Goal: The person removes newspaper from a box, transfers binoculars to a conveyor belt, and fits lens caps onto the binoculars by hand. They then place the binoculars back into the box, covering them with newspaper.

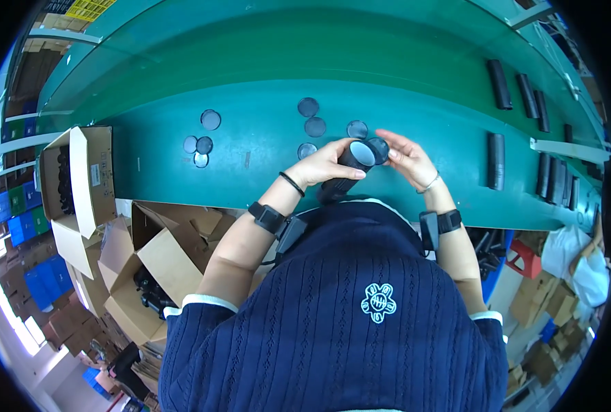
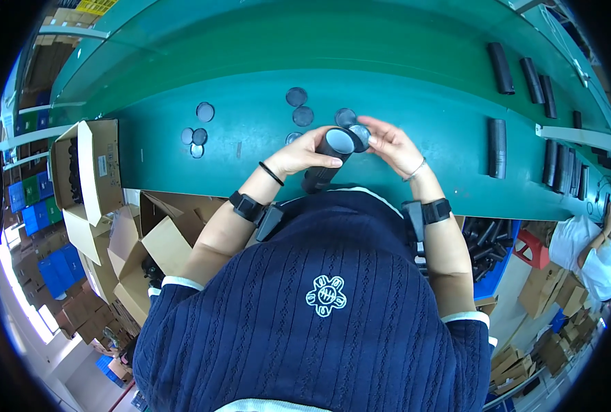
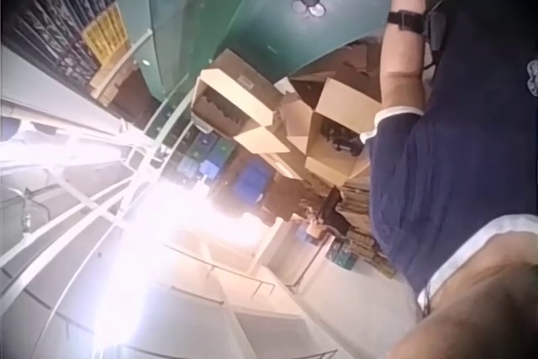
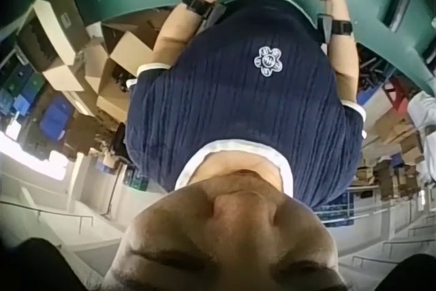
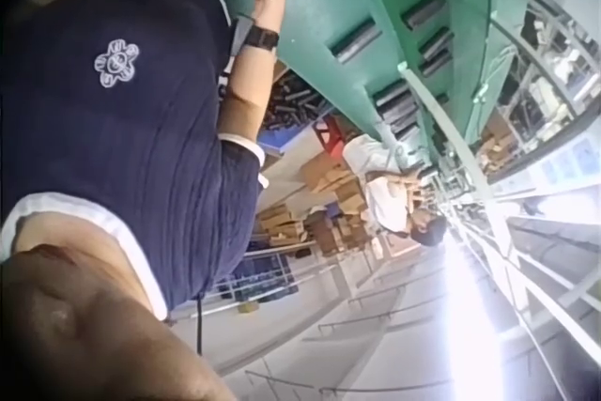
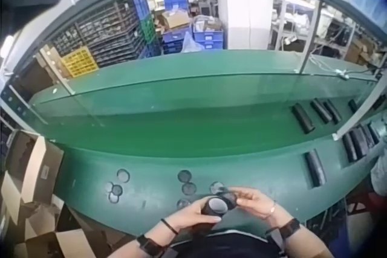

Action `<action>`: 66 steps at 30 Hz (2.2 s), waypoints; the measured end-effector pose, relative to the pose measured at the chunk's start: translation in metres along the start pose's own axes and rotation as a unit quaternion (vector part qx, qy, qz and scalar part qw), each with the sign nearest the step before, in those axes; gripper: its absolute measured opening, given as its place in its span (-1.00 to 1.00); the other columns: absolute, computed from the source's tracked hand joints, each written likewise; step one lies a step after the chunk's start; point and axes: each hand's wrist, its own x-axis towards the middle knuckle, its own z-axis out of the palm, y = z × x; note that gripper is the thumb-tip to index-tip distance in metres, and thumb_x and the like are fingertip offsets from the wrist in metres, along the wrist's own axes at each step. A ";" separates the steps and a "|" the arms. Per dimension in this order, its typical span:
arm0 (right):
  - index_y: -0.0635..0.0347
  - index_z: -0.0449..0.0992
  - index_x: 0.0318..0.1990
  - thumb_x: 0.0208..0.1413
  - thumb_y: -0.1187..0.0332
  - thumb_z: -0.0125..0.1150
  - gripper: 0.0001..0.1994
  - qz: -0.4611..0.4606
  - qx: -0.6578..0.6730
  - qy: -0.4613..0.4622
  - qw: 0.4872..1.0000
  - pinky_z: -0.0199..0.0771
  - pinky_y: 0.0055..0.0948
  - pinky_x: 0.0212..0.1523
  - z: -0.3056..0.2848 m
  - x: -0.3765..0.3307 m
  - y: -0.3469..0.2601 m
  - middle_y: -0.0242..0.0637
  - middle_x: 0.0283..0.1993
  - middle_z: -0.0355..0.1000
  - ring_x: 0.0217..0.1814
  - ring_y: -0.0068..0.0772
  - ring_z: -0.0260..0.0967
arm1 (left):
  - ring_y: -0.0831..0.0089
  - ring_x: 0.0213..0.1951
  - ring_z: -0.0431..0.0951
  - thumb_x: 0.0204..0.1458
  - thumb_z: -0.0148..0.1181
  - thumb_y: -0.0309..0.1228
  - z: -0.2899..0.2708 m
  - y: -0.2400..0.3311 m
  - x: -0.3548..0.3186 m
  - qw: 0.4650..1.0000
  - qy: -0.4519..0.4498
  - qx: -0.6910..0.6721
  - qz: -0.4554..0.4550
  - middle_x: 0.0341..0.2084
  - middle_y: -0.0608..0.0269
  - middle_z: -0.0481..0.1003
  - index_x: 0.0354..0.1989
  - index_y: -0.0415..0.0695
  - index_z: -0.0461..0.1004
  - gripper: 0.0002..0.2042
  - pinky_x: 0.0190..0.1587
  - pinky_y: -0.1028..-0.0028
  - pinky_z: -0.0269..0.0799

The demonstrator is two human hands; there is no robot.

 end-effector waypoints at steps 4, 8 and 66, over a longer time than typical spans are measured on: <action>0.21 0.26 0.24 0.11 0.24 0.25 -0.44 0.029 0.194 -0.131 0.972 0.35 -0.55 -0.01 0.003 -0.008 0.005 -0.41 0.12 0.34 0.09 -0.59 0.28 | 0.52 0.07 0.35 -0.10 0.39 -0.48 0.008 0.012 -0.004 1.000 -0.013 0.005 0.000 0.01 0.29 0.38 0.20 -0.20 0.21 -0.35 0.12 0.47 0.29; 0.21 0.27 0.22 -0.02 0.37 0.36 -0.38 -0.056 0.142 -0.106 0.983 0.36 -0.52 0.03 0.001 -0.003 -0.004 -0.39 0.12 0.35 0.09 -0.53 0.31 | 0.48 0.15 0.28 -0.12 0.40 -0.45 0.010 0.004 0.000 0.997 0.018 0.060 0.047 0.08 0.26 0.31 0.21 -0.17 0.20 -0.32 0.17 0.45 0.26; 0.18 0.56 -0.07 -0.34 0.45 0.50 -0.49 -0.262 -0.340 0.025 0.903 0.48 -0.40 -0.07 0.042 -0.020 -0.024 -0.25 -0.17 0.45 -0.09 -0.28 0.41 | 0.38 -0.06 0.46 0.02 0.27 -0.29 0.018 -0.017 0.004 0.963 0.081 0.245 0.079 -0.09 0.09 0.42 0.09 -0.18 0.20 -0.48 -0.04 0.41 0.40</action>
